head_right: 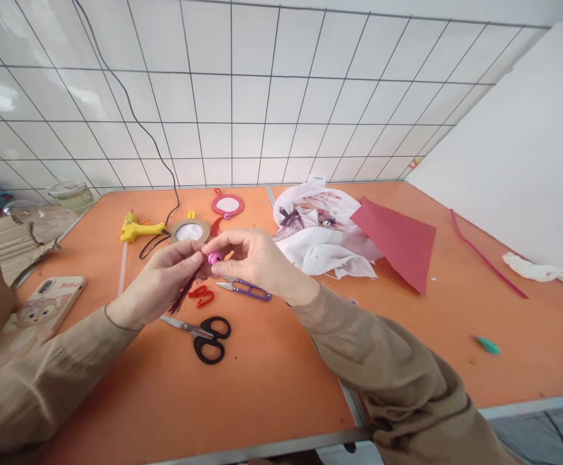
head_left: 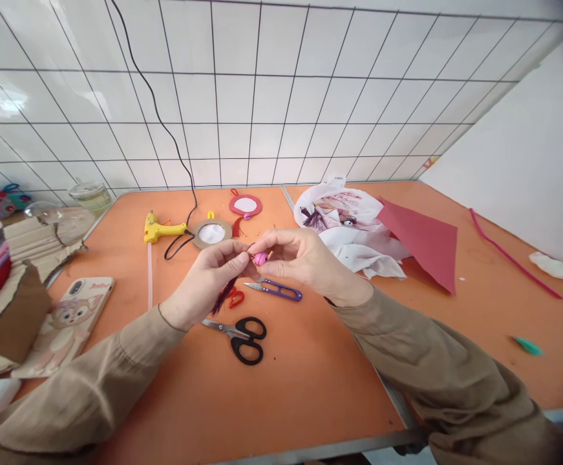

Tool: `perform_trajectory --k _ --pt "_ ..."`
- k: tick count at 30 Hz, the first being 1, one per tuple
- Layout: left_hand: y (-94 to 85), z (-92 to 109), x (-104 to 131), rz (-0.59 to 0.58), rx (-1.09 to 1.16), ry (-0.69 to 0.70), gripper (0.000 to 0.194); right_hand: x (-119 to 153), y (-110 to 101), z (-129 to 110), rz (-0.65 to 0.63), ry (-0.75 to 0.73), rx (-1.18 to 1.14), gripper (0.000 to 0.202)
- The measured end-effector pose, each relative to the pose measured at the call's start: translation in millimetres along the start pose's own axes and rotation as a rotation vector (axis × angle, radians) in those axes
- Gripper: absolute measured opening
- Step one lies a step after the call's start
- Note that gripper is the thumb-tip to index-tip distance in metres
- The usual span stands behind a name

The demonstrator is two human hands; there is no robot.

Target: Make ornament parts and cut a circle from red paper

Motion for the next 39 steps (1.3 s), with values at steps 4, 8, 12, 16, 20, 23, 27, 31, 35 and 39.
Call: perform_trajectory --k 4,8,12,16,20,23,27,31,35,39 --pt "6.4 -1.0 3.1 -0.053 0.134 -0.056 0.027 0.9 5.8 3.0 0.056 -0.098 0.176 0.014" --pt "11.3 -3.8 6.1 -0.045 0.126 -0.104 0.029 3.0 13.8 4.3 0.114 -0.256 0.380 0.012" --pt "11.8 -4.7 7.7 -0.052 0.063 -0.084 0.029 4.0 12.3 2.4 0.053 -0.298 0.432 0.018" --pt "7.9 -3.0 7.2 -0.112 -0.089 -0.051 0.029 3.6 3.3 -0.5 0.004 -0.199 0.190 0.014" --pt "5.4 -1.1 6.8 -0.179 -0.224 -0.050 0.030 1.8 0.8 1.9 0.053 -0.109 0.038 0.009" --pt "4.9 -1.0 7.7 -0.209 -0.283 -0.058 0.032 0.2 1.6 3.7 0.068 -0.105 0.096 0.008" --pt "4.0 -1.9 7.8 -0.220 -0.293 -0.071 0.031 -0.4 -0.6 3.1 0.085 -0.111 0.217 0.004" --pt "3.9 -2.5 6.2 -0.244 -0.291 -0.079 0.030 -0.1 -3.3 2.9 0.083 -0.056 0.242 0.007" --pt "4.0 -2.1 6.6 -0.244 -0.311 -0.075 0.032 -0.8 -3.8 3.5 0.071 0.001 0.220 0.016" --pt "5.7 -1.8 7.1 -0.262 -0.358 -0.068 0.033 -2.0 -3.0 5.4 0.055 0.031 0.172 0.024"
Point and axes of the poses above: each hand's wrist, its own x-axis away from the middle knuckle, its own y-axis out of the palm, z = x × y, the point moved 2 cm from there along -x, towards the middle knuckle, and after that the axes turned 8 degrees about -z, right-handed, at the moved point
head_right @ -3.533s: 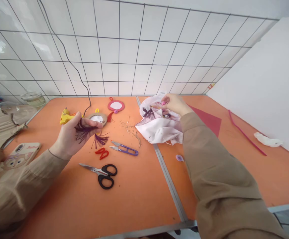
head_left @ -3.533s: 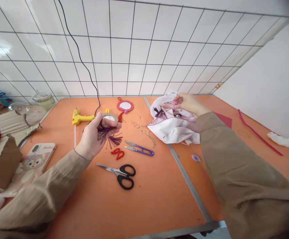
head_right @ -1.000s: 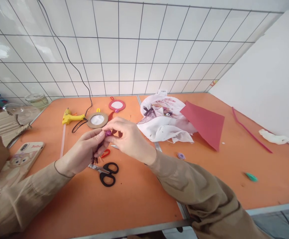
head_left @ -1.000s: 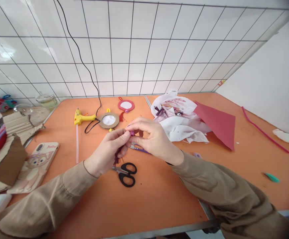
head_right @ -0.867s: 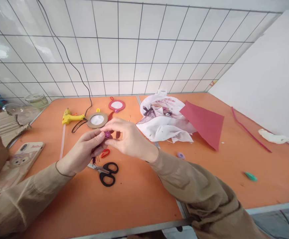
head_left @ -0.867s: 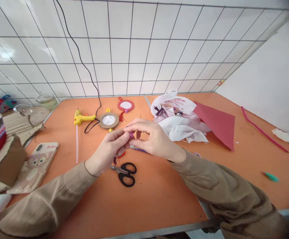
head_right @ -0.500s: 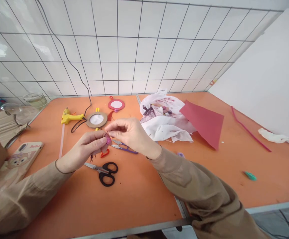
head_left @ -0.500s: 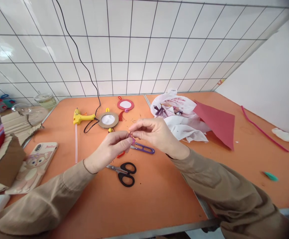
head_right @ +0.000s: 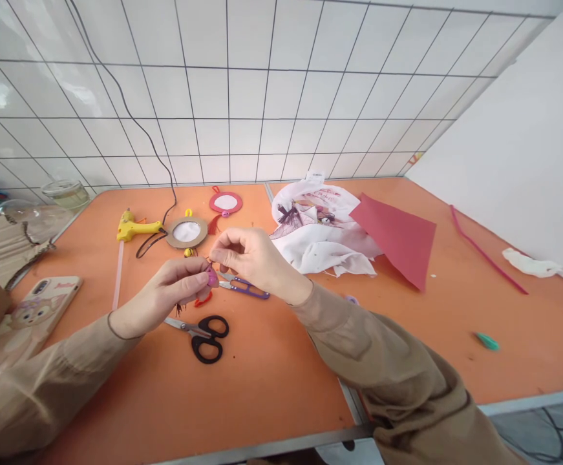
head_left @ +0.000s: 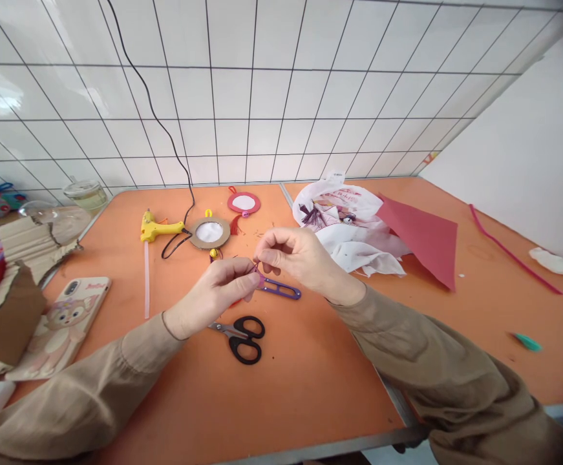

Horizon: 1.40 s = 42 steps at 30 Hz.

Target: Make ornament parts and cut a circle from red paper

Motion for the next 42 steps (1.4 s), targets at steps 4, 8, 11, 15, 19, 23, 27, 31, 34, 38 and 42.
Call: perform_trajectory --k 4,8,11,15,19,23,27,31,34,38,42 --pt "1.6 0.4 -2.2 -0.009 -0.026 0.020 0.032 -0.1 1.5 2.8 -0.008 -0.034 -0.022 0.024" --pt "2.0 1.0 -3.5 -0.007 -0.030 -0.011 0.030 1.8 3.8 5.6 -0.041 -0.067 -0.086 0.021" --pt "2.0 2.5 -3.0 -0.002 -0.024 -0.031 0.030 3.8 6.5 7.3 -0.070 -0.101 -0.139 0.020" --pt "3.2 3.9 -2.5 -0.025 0.013 -0.006 0.028 5.4 10.1 10.0 -0.117 -0.162 -0.193 0.019" --pt "4.7 -1.8 -3.8 -0.054 0.042 -0.026 0.030 3.9 10.6 9.8 -0.140 -0.194 -0.309 0.022" --pt "4.4 -9.9 -6.4 -0.036 0.030 -0.060 0.035 3.3 0.9 -0.4 -0.001 -0.186 -0.390 0.029" --pt "3.0 -10.6 -8.1 -0.033 0.099 -0.041 0.031 9.0 -15.8 -17.7 0.149 -0.161 -0.345 0.024" --pt "0.1 -11.0 -8.3 0.025 0.254 -0.103 0.026 13.4 -24.6 -28.2 0.187 -0.076 -0.268 0.032" --pt "-1.5 -11.5 -9.1 0.070 0.471 -0.151 0.019 11.8 -22.7 -26.0 0.131 0.011 -0.324 0.039" --pt "-5.7 -10.3 -10.3 0.159 0.696 -0.221 0.012 9.0 -19.0 -20.4 0.032 0.090 -0.442 0.044" --pt "-11.6 -9.8 -10.1 0.274 0.735 -0.219 0.010 9.9 -19.8 -24.2 -0.052 0.125 -0.512 0.045"
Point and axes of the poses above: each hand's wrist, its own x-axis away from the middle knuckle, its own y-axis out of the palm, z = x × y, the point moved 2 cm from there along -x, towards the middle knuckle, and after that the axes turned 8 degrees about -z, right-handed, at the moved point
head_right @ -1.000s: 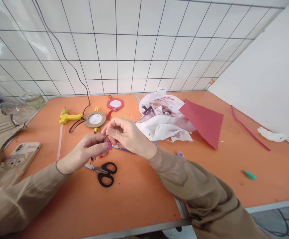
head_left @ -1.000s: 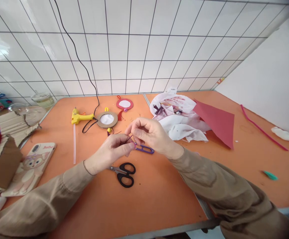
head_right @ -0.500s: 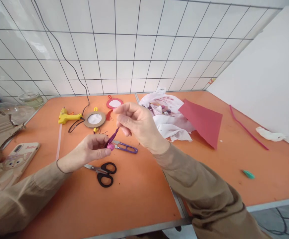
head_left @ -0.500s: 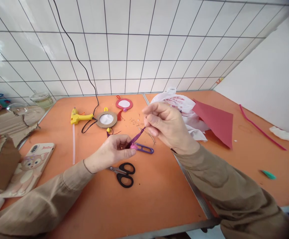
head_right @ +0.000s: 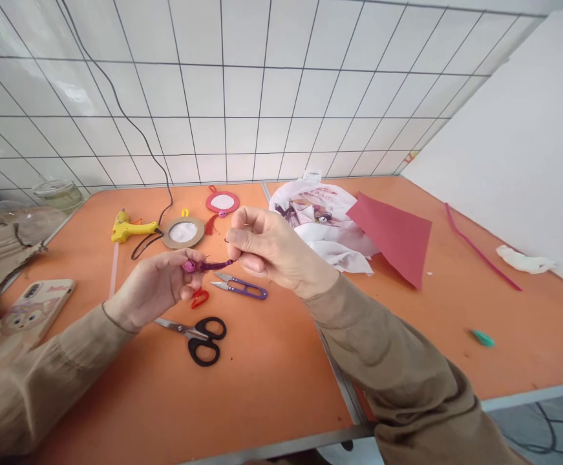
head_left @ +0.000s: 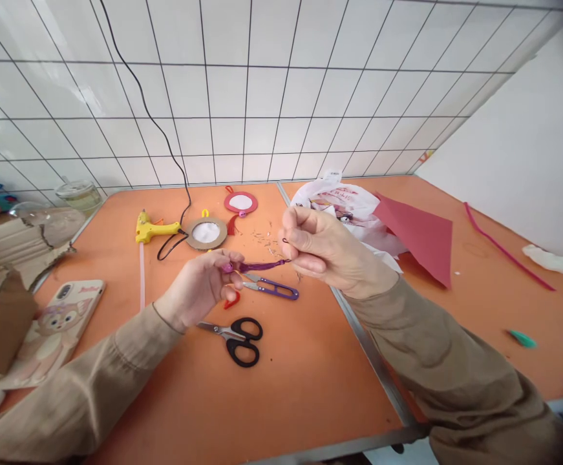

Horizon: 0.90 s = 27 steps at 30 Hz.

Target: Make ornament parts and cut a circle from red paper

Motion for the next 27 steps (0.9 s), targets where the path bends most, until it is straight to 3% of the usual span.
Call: perform_trajectory --k 4,8,22,27 --pt "2.3 1.5 5.0 0.068 -0.277 0.236 0.015 -0.7 5.0 2.3 -0.061 0.091 -0.047 0.047" --pt "16.1 1.7 15.4 -0.004 -0.567 0.453 0.025 -5.4 11.8 18.3 -0.122 0.147 -0.114 0.046" --pt "22.4 8.5 23.8 0.022 -0.847 0.556 0.014 -8.2 17.4 37.3 -0.192 0.133 -0.115 0.041" --pt "21.4 8.9 24.0 0.033 -0.861 0.492 0.019 -6.4 14.3 34.5 -0.187 0.087 0.080 0.027"
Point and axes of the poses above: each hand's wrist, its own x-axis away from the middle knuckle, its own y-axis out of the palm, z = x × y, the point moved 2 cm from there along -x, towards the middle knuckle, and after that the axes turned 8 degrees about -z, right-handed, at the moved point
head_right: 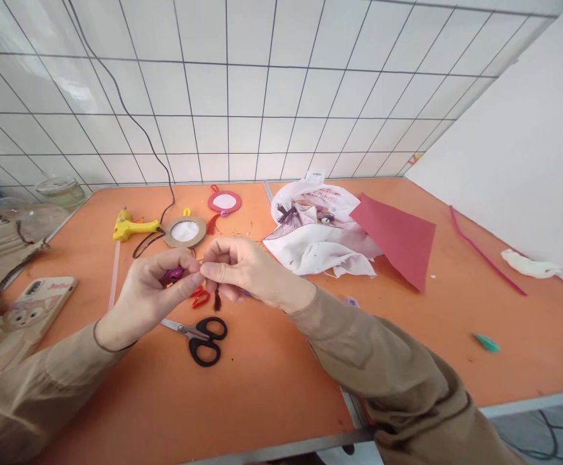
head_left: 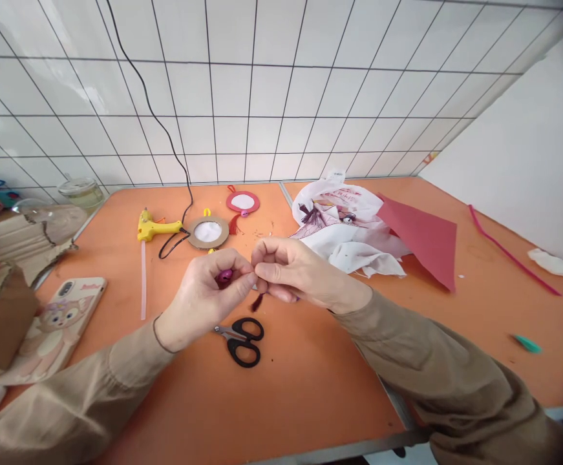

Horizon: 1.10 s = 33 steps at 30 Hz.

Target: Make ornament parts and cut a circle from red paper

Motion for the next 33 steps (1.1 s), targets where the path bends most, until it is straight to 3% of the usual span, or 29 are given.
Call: perform_trajectory --k 9,17,25,33 --pt "-2.9 -4.1 -2.8 0.003 0.073 -0.053 0.021 2.4 2.7 -13.6 0.151 -0.120 0.552 0.012" --pt "1.9 -9.9 -4.9 -0.022 0.239 -0.159 0.024 4.4 6.2 -0.5 0.153 -0.117 0.427 0.012" --pt "5.6 -20.2 -5.7 -0.094 0.552 -0.249 0.028 4.5 9.7 -4.0 0.330 -0.308 0.735 0.011" --pt "6.6 -19.8 -7.8 -0.072 0.434 -0.176 0.029 4.5 14.0 -2.1 0.368 -0.510 0.944 0.017"
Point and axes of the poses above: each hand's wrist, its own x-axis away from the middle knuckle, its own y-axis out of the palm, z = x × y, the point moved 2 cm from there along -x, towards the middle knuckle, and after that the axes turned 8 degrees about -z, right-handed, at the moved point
